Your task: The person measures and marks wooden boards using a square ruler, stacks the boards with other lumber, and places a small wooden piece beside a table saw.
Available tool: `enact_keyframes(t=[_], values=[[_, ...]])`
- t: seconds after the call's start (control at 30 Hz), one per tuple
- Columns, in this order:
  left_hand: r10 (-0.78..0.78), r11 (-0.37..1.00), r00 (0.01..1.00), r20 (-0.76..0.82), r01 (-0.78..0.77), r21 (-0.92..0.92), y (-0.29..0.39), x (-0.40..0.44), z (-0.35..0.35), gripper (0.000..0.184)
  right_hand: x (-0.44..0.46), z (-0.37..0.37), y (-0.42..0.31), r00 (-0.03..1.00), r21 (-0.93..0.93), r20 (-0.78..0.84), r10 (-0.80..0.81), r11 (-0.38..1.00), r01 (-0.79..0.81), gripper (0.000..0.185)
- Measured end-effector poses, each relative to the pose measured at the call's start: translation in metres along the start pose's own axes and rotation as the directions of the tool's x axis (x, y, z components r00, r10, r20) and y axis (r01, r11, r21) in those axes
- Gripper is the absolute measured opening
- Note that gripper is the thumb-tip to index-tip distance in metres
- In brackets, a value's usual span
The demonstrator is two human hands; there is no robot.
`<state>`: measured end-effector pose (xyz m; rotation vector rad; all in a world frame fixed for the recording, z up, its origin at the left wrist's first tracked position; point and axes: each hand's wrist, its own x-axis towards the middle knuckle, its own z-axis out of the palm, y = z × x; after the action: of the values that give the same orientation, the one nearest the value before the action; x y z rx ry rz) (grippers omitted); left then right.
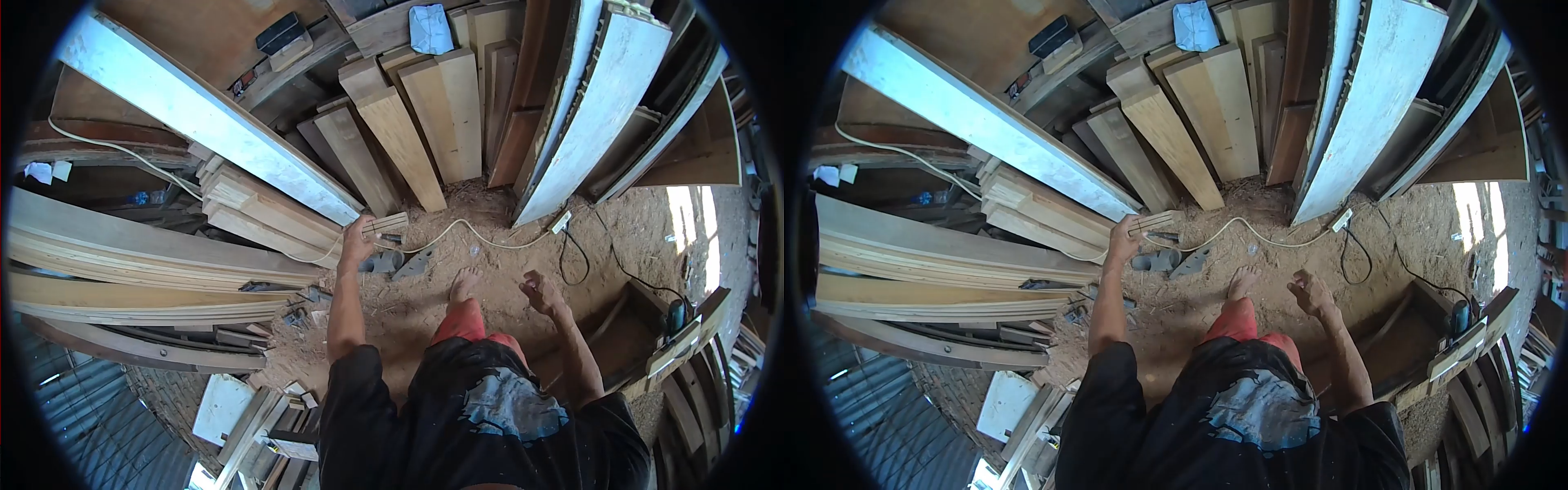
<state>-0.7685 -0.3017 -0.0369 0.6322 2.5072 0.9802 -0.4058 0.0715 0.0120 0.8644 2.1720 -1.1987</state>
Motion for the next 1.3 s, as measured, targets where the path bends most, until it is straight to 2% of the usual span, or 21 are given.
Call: enact_keyframes(t=[0.03,0.23,0.33,0.43,0.53,0.57,0.67,0.77,0.8,0.83,0.87,0.9,0.97,1.0,1.03,1.07,1.1,1.13,1.17,1.23,1.3], values=[[-0.034,0.998,0.999,-0.007,0.034,-0.054,-0.003,0.001,0.004,0.043,0.002,0.001,0.002,1.0,0.005,0.003,0.004,1.0,-0.004,0.047],[0.015,0.994,0.998,-0.061,-0.008,0.108,0.002,0.01,0.0,0.044,0.006,0.009,0.015,1.0,-0.044,-0.002,0.012,0.999,-0.012,0.047],[-0.089,0.994,0.995,-0.05,0.086,-0.062,-0.009,0.016,-0.009,0.044,0.004,0.006,0.012,0.998,-0.018,0.001,0.063,0.998,-0.063,0.044],[-0.125,0.991,0.988,-0.092,0.119,-0.064,-0.019,0.023,-0.021,0.045,0.001,0.005,0.011,0.998,-0.036,-0.01,0.06,0.998,-0.06,0.044],[-0.282,0.958,0.95,-0.136,0.271,-0.094,-0.015,0.038,-0.042,0.046,0.0,0.008,0.014,0.998,-0.033,-0.027,0.059,0.998,-0.06,0.044],[-0.16,0.987,0.962,-0.22,0.152,-0.053,-0.043,0.049,-0.041,0.058,-0.001,0.008,0.016,0.997,-0.037,-0.022,0.073,0.997,-0.073,0.045],[-0.439,0.898,0.812,-0.385,0.397,-0.188,-0.046,0.089,-0.051,0.075,-0.003,0.009,0.016,0.995,-0.038,-0.023,0.1,0.994,-0.101,0.046],[-0.319,0.92,0.847,-0.425,0.385,0.077,-0.064,0.107,-0.03,0.089,-0.008,0.014,0.014,0.996,-0.02,-0.03,0.089,0.996,-0.089,0.045],[-0.449,0.872,0.832,-0.327,0.487,0.043,-0.039,0.101,-0.025,0.089,-0.009,0.016,0.013,0.996,-0.01,-0.035,0.081,0.997,-0.081,0.046],[-0.471,0.869,0.835,-0.284,0.494,0.014,-0.039,0.091,-0.006,0.085,-0.009,0.017,0.01,0.996,0.004,-0.045,0.072,0.997,-0.072,0.046],[-0.551,0.834,0.815,-0.177,0.54,-0.114,-0.055,0.083,0.024,0.071,-0.01,0.017,0.006,0.996,0.009,-0.041,0.08,0.997,-0.08,0.046],[-0.417,0.909,0.899,-0.136,0.41,-0.077,-0.055,0.064,0.053,0.057,-0.013,0.018,0.0,0.995,0.017,-0.038,0.091,0.996,-0.09,0.047],[-0.357,0.924,0.931,0.073,0.364,-0.118,-0.055,0.019,0.121,0.045,-0.017,0.02,-0.007,0.995,0.04,-0.041,0.088,0.995,-0.086,0.047],[-0.38,0.919,0.898,0.223,0.394,-0.019,-0.005,-0.011,0.127,0.043,-0.02,0.023,-0.006,0.996,0.054,-0.044,0.074,0.996,-0.072,0.047],[-0.242,0.956,0.885,0.399,0.287,-0.058,-0.036,-0.032,0.179,0.041,-0.021,0.025,-0.006,0.997,0.067,-0.048,0.058,0.996,-0.054,0.047],[-0.209,0.934,0.864,0.458,0.315,-0.168,0.024,-0.065,0.169,0.039,-0.023,0.027,-0.004,0.997,0.046,-0.048,0.058,0.997,-0.056,0.047],[-0.161,0.984,0.713,0.682,0.168,0.057,0.033,-0.076,0.194,0.041,-0.024,0.029,-0.002,0.997,0.025,-0.051,0.057,0.998,-0.055,0.046],[0.013,0.99,0.719,0.695,0.087,-0.109,0.046,-0.102,0.207,0.043,-0.026,0.032,0.0,0.997,0.005,-0.054,0.057,0.998,-0.057,0.046],[0.15,0.984,0.738,0.657,-0.049,-0.17,0.054,-0.122,0.226,0.042,-0.028,0.034,0.002,0.997,0.014,-0.062,0.045,0.999,-0.044,0.045],[0.19,0.981,0.677,0.711,-0.096,-0.171,0.074,-0.135,0.234,0.042,-0.037,0.038,0.009,0.995,0.041,-0.093,0.037,0.999,-0.033,0.044],[0.02,0.999,0.469,0.883,0.017,-0.032,0.106,-0.143,0.246,0.042,-0.046,0.043,0.022,0.991,0.031,-0.136,0.014,0.999,-0.01,0.043]])
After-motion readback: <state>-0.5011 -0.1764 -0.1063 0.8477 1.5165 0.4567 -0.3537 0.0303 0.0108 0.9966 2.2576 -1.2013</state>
